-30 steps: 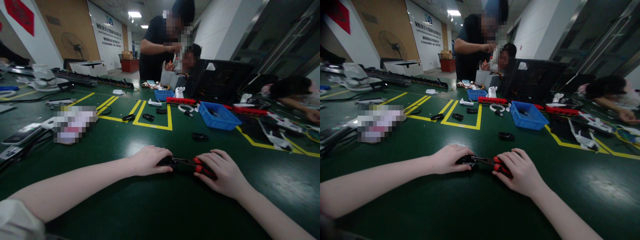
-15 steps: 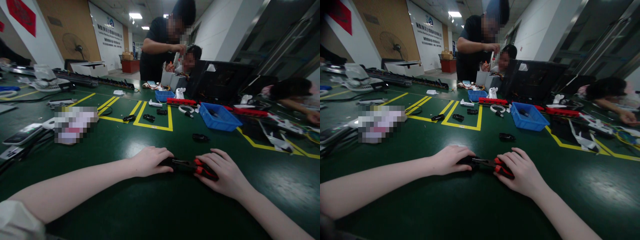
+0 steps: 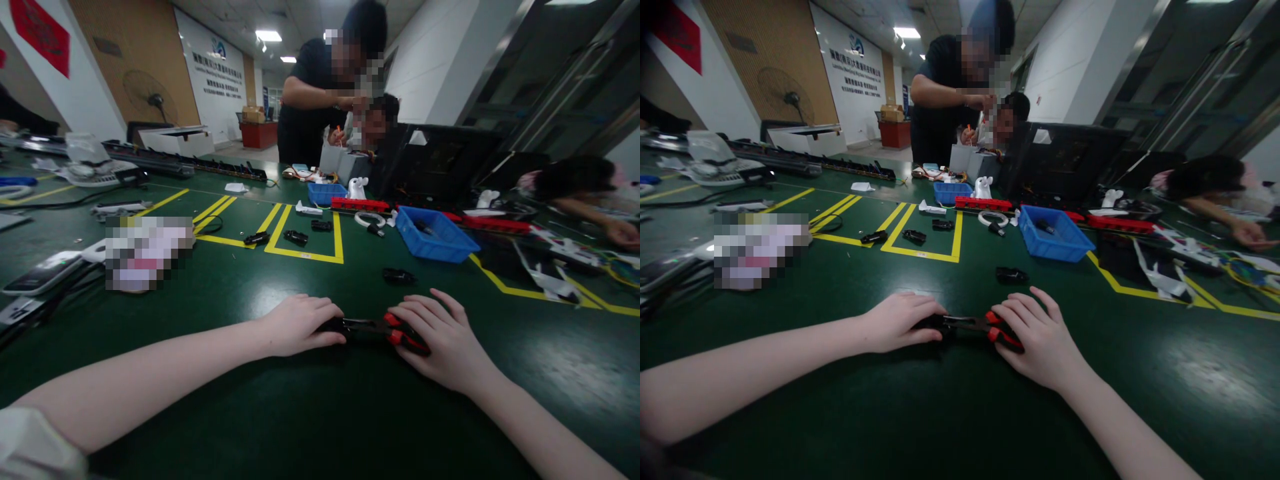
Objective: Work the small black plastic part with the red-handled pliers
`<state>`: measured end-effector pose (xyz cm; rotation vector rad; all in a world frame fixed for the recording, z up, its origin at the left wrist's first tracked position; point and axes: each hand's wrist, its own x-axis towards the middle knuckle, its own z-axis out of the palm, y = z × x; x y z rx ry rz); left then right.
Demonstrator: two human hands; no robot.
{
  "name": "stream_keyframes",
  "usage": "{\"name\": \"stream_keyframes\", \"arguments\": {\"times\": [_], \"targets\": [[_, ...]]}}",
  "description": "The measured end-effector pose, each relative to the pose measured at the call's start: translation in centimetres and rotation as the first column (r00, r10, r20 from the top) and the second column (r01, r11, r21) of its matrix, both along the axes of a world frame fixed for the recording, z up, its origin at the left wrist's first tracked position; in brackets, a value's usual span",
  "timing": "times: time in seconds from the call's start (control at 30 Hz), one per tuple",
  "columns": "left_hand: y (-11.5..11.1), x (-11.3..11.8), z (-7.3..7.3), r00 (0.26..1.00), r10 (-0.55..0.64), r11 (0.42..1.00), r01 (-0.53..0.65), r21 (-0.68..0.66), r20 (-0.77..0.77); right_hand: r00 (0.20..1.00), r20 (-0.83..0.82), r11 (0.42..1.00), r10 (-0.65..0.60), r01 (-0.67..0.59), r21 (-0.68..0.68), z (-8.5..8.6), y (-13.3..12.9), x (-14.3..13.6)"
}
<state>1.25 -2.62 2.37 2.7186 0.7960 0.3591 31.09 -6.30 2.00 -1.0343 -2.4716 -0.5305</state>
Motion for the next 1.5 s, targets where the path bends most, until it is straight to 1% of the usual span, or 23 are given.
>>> {"name": "stream_keyframes", "arguments": {"times": [0.13, 0.23, 0.47, 0.57, 0.7, 0.83, 1.03, 1.23, 1.5], "targets": [[-0.06, -0.02, -0.14, 1.000, 0.026, 1.000, -0.026, 0.000, 0.002, 1.000, -0.012, 1.000, -0.013, 0.013, 0.025, 0.01, -0.11, 0.01], [-0.02, -0.07, -0.26, 0.999, 0.038, 0.999, -0.038, -0.011, 0.005, 1.000, -0.013, 1.000, -0.007, 0.008, 0.019, 0.04, -0.17, -0.03], [0.01, -0.13, -0.24, 1.000, 0.016, 1.000, -0.016, -0.009, -0.003, 1.000, 0.009, 0.999, -0.016, 0.016, 0.032, 0.12, -0.26, -0.13], [-0.07, -0.10, -0.09, 1.000, 0.007, 1.000, -0.007, -0.022, -0.001, 0.999, 0.023, 1.000, -0.022, 0.022, -0.003, 0.03, -0.26, 0.01], [-0.10, -0.09, 0.00, 1.000, 0.014, 0.999, -0.014, -0.037, 0.002, 0.998, 0.019, 0.996, -0.066, 0.067, -0.055, -0.20, -0.19, 0.24], [-0.07, -0.08, -0.07, 1.000, 0.017, 0.999, -0.017, -0.032, -0.002, 0.996, 0.039, 0.997, -0.076, 0.077, -0.017, -0.27, -0.05, 0.31], [-0.13, -0.08, -0.01, 1.000, -0.018, 1.000, 0.018, -0.014, 0.006, 0.995, 0.058, 0.996, -0.082, 0.079, 0.043, -0.22, -0.02, 0.20], [-0.09, -0.23, 0.14, 0.999, -0.037, 0.998, 0.038, -0.046, 0.027, 0.997, 0.010, 0.996, -0.082, 0.082, -0.017, -0.33, -0.20, 0.06], [-0.07, -0.19, 0.08, 0.999, -0.045, 0.998, 0.046, -0.046, 0.030, 0.996, -0.010, 0.995, -0.093, 0.093, -0.042, -0.07, -0.33, -0.51]]}}
